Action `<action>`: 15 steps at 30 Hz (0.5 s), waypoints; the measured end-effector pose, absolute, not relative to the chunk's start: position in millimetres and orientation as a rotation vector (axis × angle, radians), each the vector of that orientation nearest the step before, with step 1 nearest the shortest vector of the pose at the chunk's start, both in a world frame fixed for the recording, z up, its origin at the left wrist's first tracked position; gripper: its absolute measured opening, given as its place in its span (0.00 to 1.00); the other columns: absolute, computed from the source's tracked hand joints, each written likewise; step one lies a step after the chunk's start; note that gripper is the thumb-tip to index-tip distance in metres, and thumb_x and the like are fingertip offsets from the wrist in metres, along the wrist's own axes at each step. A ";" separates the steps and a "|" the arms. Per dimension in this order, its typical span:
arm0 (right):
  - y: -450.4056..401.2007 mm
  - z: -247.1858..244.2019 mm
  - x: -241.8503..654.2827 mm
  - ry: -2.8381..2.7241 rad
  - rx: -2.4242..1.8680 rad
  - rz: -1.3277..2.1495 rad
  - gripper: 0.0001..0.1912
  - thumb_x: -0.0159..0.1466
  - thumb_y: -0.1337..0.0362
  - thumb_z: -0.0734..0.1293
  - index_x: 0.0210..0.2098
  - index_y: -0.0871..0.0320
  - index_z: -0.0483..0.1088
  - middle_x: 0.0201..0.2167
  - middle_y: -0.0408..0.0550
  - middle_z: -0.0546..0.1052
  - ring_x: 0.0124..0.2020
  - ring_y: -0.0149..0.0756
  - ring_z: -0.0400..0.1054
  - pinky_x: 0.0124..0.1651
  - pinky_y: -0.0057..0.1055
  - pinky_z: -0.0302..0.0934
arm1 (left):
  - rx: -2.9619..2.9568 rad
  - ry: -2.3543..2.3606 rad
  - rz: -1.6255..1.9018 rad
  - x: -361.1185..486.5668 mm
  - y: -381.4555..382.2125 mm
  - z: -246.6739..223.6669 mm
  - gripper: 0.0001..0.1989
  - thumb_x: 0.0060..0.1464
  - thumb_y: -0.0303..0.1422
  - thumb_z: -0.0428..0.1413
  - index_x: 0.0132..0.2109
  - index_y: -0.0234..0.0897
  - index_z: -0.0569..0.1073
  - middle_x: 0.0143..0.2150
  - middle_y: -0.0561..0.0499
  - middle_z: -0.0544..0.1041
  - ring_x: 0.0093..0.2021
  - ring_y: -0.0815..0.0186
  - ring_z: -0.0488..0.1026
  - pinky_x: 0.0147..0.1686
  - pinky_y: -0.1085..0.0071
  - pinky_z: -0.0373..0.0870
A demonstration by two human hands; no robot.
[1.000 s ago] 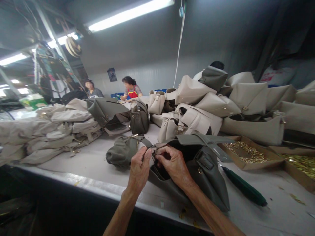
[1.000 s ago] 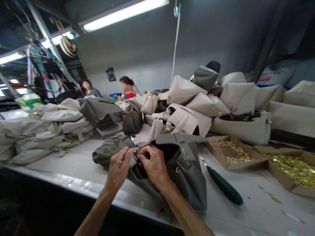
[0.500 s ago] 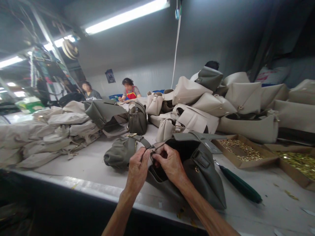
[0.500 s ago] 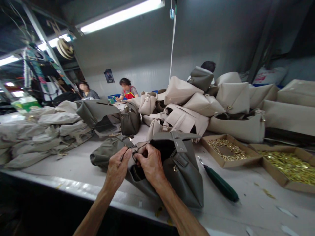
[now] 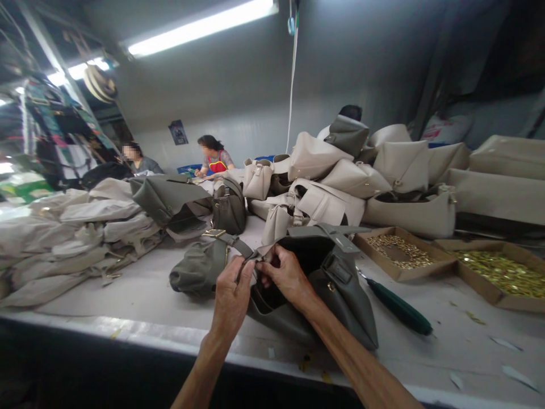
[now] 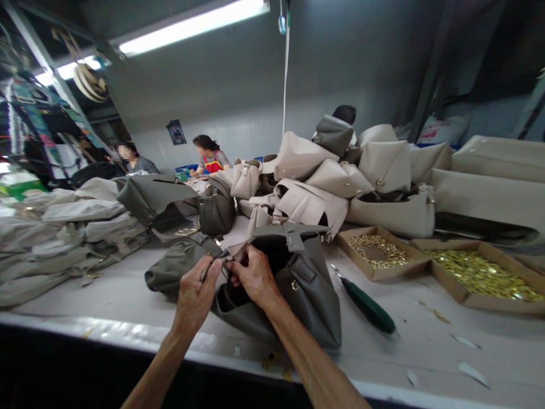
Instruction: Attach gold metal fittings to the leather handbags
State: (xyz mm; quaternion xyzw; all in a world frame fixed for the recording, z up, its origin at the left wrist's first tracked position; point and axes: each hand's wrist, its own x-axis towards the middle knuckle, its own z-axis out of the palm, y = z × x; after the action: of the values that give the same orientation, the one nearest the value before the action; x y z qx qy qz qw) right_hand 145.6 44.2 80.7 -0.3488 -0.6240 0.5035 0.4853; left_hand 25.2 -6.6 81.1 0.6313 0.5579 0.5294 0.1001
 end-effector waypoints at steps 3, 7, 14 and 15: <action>44.5 80.6 146.9 -1.524 -0.801 1.277 0.08 0.54 0.66 0.66 0.27 0.56 0.59 0.17 0.37 0.70 0.18 0.30 0.67 0.23 0.25 0.64 | 1.813 1.690 1.510 26.6 -8.6 82.2 0.06 0.57 0.33 0.50 0.33 0.37 0.66 0.29 0.55 0.67 0.31 0.69 0.64 0.34 0.73 0.59; 46.1 75.8 147.0 -1.515 -0.823 1.225 0.08 0.54 0.62 0.65 0.28 0.56 0.60 0.17 0.39 0.71 0.18 0.32 0.68 0.25 0.29 0.66 | 1.790 1.746 1.509 29.3 -5.6 82.8 0.05 0.57 0.29 0.47 0.35 0.38 0.67 0.27 0.54 0.69 0.29 0.67 0.64 0.32 0.71 0.59; 27.8 78.2 148.4 -1.705 -0.961 0.613 0.06 0.58 0.63 0.61 0.25 0.55 0.59 0.20 0.45 0.72 0.23 0.37 0.68 0.28 0.33 0.62 | 1.856 1.665 1.536 25.5 11.3 79.8 0.10 0.55 0.25 0.44 0.38 0.36 0.70 0.36 0.46 0.75 0.39 0.62 0.71 0.41 0.67 0.65; 19.5 84.3 151.4 -1.732 -0.948 0.454 0.06 0.58 0.65 0.61 0.25 0.54 0.59 0.21 0.45 0.71 0.23 0.37 0.68 0.28 0.33 0.61 | 1.866 1.636 1.535 22.9 14.6 82.6 0.11 0.55 0.24 0.45 0.38 0.36 0.71 0.36 0.46 0.75 0.40 0.61 0.71 0.42 0.66 0.66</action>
State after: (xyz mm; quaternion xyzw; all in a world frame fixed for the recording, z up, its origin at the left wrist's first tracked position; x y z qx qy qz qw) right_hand 151.4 19.5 84.3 -0.3970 -0.7254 0.1901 0.5292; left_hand 22.9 14.6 82.6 0.6355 0.5571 0.5227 0.1118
